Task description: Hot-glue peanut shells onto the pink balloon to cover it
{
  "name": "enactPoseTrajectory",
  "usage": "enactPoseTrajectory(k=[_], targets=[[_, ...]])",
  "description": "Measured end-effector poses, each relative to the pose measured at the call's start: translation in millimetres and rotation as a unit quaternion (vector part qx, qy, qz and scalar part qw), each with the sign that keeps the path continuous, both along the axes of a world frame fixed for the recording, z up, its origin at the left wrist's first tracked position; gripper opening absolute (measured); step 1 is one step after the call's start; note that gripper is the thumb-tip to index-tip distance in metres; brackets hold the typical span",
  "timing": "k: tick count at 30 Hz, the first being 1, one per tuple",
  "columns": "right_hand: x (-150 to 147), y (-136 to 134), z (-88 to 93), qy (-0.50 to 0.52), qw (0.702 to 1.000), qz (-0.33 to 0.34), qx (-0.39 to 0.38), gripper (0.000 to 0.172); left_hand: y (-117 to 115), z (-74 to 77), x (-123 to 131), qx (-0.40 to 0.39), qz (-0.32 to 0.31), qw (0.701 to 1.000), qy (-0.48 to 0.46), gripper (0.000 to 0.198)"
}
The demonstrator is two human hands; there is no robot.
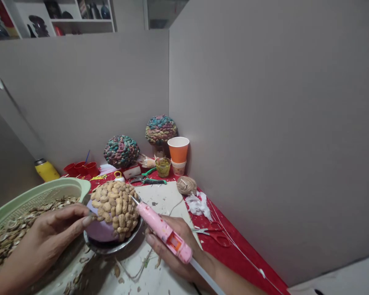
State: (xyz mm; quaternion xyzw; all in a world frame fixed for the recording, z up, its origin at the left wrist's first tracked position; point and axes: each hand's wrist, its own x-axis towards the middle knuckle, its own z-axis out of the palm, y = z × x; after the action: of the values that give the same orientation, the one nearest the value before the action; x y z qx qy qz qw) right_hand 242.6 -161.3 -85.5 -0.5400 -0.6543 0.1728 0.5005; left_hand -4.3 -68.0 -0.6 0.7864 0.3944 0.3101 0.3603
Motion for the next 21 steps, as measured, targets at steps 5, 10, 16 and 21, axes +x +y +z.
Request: enactPoseTrajectory(k=[5,10,16,21], targets=[[5,3,3.1,-0.017,0.999,0.044,0.004,0.026,10,11.3,20,-0.054,-0.070,0.994,0.056,0.027],[4,4,6.8,0.003,0.999,0.048,-0.004,0.026,18,14.7,30,-0.046,-0.070,0.988,0.130,0.027],[6,6,3.5,-0.009,0.999,0.049,0.007,0.022,22,10.0,26,0.023,-0.043,0.988,0.147,0.017],[4,7,-0.9,0.001,0.999,0.033,0.009,0.024,25,2.3,23,0.096,-0.049,0.986,0.131,0.008]])
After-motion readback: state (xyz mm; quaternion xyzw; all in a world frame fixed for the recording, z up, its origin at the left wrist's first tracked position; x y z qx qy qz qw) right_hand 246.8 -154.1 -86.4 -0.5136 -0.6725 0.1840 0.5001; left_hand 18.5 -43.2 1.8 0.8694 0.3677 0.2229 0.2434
